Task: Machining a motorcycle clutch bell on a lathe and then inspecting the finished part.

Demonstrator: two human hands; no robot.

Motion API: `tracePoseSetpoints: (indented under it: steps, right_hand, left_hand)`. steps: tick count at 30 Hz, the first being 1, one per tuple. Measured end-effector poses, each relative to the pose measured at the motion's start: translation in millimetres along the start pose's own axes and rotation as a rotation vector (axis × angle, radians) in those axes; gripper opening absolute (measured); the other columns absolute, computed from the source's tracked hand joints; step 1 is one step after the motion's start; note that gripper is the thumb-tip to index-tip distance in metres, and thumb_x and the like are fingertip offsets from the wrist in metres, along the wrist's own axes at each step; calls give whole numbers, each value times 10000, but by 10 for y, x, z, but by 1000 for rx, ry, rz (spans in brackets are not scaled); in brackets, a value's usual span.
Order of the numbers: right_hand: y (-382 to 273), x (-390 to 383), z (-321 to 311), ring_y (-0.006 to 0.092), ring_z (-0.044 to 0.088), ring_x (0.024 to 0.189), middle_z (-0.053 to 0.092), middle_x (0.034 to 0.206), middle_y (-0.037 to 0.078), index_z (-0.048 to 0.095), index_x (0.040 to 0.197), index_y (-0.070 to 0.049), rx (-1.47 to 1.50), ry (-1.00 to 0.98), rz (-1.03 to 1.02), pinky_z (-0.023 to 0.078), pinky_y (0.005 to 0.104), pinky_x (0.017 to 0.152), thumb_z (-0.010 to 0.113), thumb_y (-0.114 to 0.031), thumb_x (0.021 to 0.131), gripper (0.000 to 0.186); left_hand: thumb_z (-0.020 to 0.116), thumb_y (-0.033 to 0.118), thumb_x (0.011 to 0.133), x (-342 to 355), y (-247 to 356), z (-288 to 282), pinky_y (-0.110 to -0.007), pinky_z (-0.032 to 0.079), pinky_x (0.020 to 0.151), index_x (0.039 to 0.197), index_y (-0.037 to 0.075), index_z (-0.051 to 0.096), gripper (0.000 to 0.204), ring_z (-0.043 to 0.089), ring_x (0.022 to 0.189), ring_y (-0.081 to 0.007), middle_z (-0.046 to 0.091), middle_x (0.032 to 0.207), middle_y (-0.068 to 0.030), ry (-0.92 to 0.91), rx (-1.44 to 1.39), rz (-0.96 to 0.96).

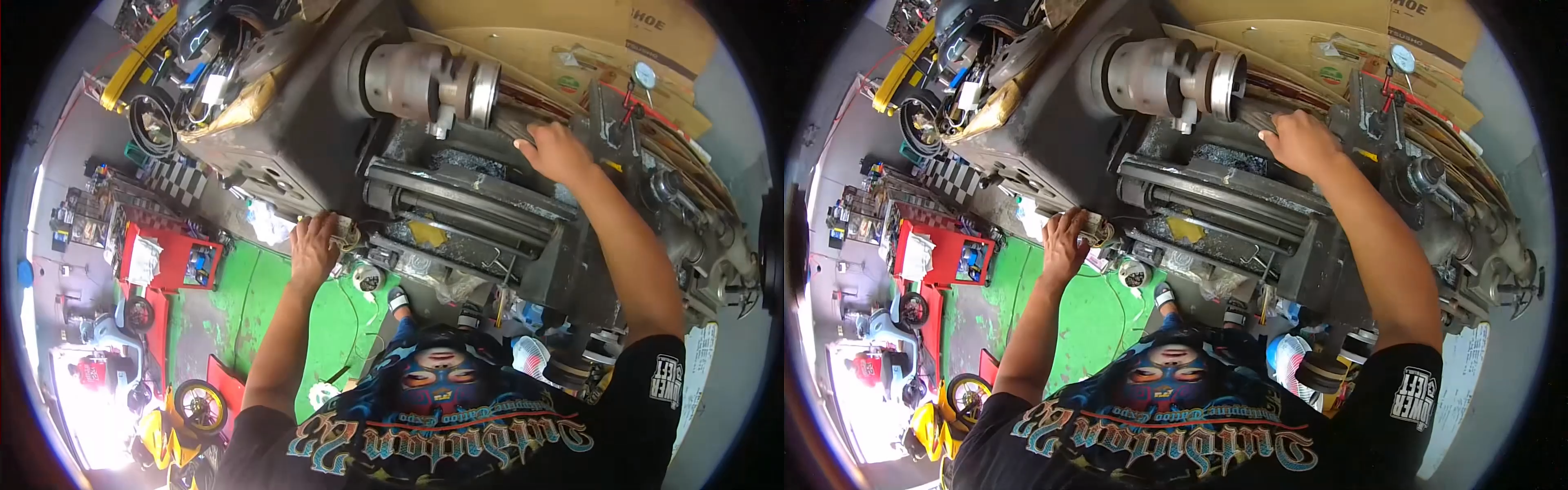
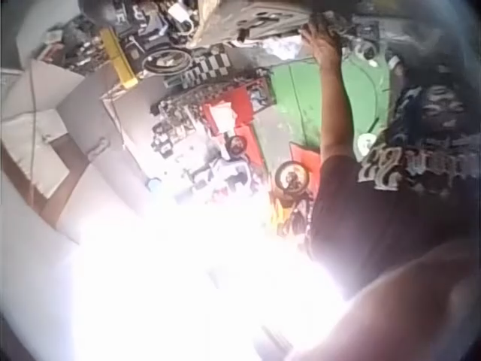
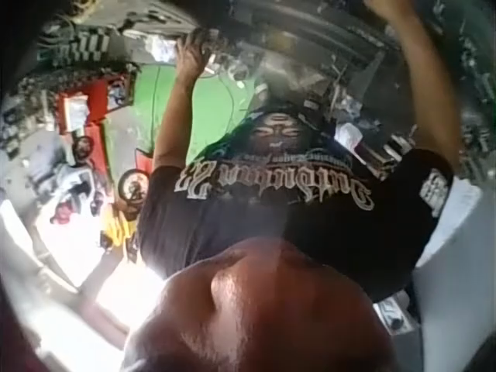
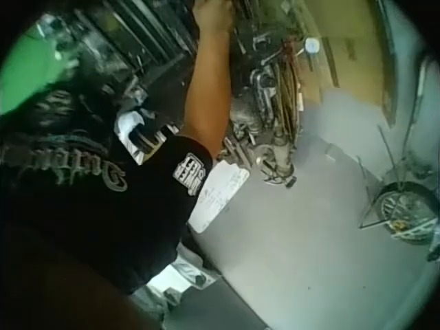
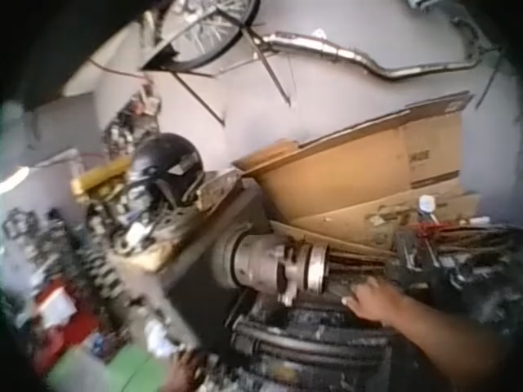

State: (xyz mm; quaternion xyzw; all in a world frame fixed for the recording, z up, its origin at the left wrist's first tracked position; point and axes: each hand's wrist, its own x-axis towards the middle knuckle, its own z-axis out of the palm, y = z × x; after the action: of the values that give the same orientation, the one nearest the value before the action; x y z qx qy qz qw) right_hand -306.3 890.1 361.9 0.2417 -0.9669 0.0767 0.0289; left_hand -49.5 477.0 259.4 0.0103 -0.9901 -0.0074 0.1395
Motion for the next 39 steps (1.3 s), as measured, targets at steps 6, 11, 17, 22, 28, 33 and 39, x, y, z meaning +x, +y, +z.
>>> tracePoseSetpoints:
  steps: [6,11,17,22,28,33,39]
  right_hand:
    - [98,134,108,465,669,854,699,931,239,686,979,-3,-8,87,24,544,533,759,586,-332,953,345]
    - [-32,-41,31,468,667,860,699,936,241,682,1003,-6,17,27,21,539,539,763,584,-335,953,347]
    - [41,45,12,480,657,841,688,924,251,672,1010,-16,-10,24,48,534,546,748,589,-351,947,351]
    - [35,40,106,486,650,822,682,910,260,666,995,-22,-12,35,14,531,548,736,593,-357,941,347]
    - [153,139,83,479,652,826,687,924,252,674,1002,-30,-48,38,10,535,538,738,595,-359,938,344]
    - [37,-19,138,476,659,799,693,892,242,680,1013,-31,-64,98,-11,537,537,713,600,-356,933,343]
    - [101,74,69,469,668,766,693,855,238,681,1008,-30,-16,67,17,540,538,688,605,-349,931,336]
  left_hand:
    - [665,148,781,130,-2,-18,-445,399,1026,1363,147,588,587,521,1163,-320,568,1395,-49,-61,-7,81]
    - [667,158,784,105,-47,-33,-438,387,1021,1347,125,599,568,517,1146,-323,567,1387,-54,-94,-20,86]
    - [674,171,756,206,153,-326,-424,418,991,1301,128,620,550,537,1117,-296,587,1343,-56,-75,-40,104]
    - [710,185,732,559,211,-846,-413,440,952,1226,87,653,507,574,1031,-294,635,1208,-101,205,-256,175]
    - [734,146,791,1503,30,-1454,-364,472,780,925,68,678,165,575,790,-271,636,886,-87,763,-259,153]
    - [728,135,799,1765,-156,-1352,-354,445,623,695,79,592,180,502,619,-260,537,682,-63,795,-297,93]
    - [726,143,799,1888,-111,-1266,-354,409,544,600,88,518,293,448,537,-257,466,585,-47,887,-301,109]
